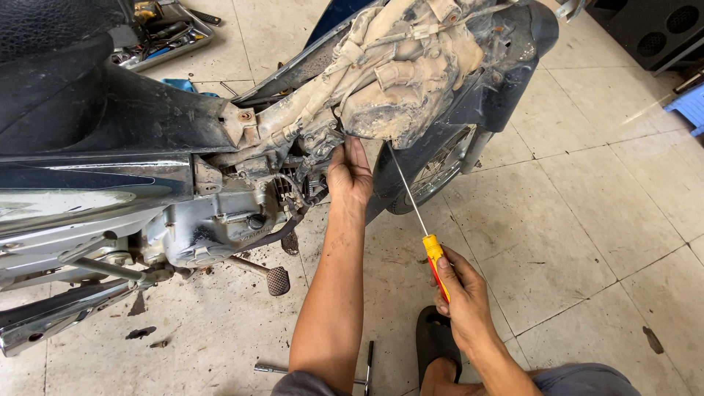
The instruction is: The person uses a screwdriver to loosen and remove a bolt from the rear section of a motorcycle. They then use their hands to pull away a dirty, fabric-like cover, revealing the underlying mechanical components.
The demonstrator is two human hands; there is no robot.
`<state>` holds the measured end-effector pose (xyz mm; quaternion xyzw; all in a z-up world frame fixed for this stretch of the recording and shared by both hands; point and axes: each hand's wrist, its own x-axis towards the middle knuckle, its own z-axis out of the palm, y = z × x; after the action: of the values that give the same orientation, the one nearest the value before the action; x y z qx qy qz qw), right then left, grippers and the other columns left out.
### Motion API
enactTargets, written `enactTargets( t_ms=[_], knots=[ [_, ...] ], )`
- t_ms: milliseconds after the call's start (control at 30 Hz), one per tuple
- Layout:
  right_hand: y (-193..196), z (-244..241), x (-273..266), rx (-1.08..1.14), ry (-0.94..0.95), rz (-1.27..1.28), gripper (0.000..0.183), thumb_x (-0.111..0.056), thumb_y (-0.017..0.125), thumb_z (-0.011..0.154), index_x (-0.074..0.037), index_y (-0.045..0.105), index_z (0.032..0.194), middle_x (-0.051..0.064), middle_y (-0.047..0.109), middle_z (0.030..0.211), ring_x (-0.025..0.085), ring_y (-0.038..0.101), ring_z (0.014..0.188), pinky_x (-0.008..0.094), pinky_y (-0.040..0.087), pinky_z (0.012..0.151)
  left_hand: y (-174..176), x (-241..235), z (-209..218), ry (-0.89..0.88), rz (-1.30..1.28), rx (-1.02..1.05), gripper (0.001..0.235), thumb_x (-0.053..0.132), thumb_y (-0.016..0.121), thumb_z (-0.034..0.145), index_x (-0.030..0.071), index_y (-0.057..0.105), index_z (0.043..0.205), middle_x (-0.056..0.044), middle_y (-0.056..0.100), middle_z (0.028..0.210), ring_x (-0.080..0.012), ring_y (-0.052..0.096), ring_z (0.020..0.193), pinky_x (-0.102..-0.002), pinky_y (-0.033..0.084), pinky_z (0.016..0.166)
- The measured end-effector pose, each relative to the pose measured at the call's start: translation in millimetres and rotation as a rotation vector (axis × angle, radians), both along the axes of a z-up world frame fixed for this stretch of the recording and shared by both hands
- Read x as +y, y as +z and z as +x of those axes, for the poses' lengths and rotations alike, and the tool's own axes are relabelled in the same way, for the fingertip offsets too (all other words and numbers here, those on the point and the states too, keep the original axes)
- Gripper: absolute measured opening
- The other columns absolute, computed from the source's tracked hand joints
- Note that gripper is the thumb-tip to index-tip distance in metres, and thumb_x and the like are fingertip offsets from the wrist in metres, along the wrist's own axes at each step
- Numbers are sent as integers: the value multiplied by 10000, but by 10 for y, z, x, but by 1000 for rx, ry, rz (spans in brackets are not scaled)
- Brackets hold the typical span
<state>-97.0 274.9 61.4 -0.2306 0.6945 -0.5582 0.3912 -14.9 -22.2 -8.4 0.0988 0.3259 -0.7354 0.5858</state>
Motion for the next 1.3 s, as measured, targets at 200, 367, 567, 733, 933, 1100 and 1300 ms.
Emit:
enactTargets(
  t_ms=[200,367,567,733,933,1100,1300],
  knots=[
    [40,20,-5,16,32,10,429,-182,618,984,-61,675,1392,173,636,940,150,468,658,248,298,401,115,109,32,-15,-5,43,211,19,633,1003,-58,647,1199,-215,752,1107,-270,754,1004,-359,651,866],
    [-30,11,-4,16,50,-4,427,-171,623,976,-42,675,1379,169,661,975,161,493,684,242,299,390,2,51,10,5,-30,118,169,11,619,1011,-74,649,1153,-221,756,1041,-265,764,952,-341,659,836],
    [-53,-11,9,16,60,14,428,-143,628,970,-26,675,1380,168,670,1022,175,528,706,252,323,390,21,69,7,-3,-107,69,161,49,571,1055,-56,673,1123,-185,763,987,-255,767,904,-362,651,873],
    [-124,-68,-3,28,74,36,449,-194,629,971,-58,677,1397,191,615,857,145,402,525,254,315,399,-102,-29,-27,-24,-127,32,154,36,586,1032,-33,691,1120,-161,766,1019,-238,761,935,-382,641,907],
    [-47,-24,-26,33,81,30,458,-163,631,954,-39,665,1394,165,716,1125,181,541,723,256,338,390,38,148,23,8,-205,41,140,51,585,1036,-28,697,1066,-158,771,940,-239,771,868,-357,652,858],
    [-116,-17,-53,34,105,28,451,-185,633,969,-38,673,1394,162,604,838,151,472,617,258,325,401,-89,61,-60,-19,-194,24,159,127,626,1021,7,705,1088,-107,779,976,-197,765,879,-356,646,843],
    [1,84,-120,77,77,57,440,-182,613,982,-49,677,1396,177,657,934,153,450,627,261,296,408,85,145,-23,-40,-233,-42,223,140,524,1089,20,713,1083,-112,781,953,-188,769,863,-313,647,756]
  ],
)
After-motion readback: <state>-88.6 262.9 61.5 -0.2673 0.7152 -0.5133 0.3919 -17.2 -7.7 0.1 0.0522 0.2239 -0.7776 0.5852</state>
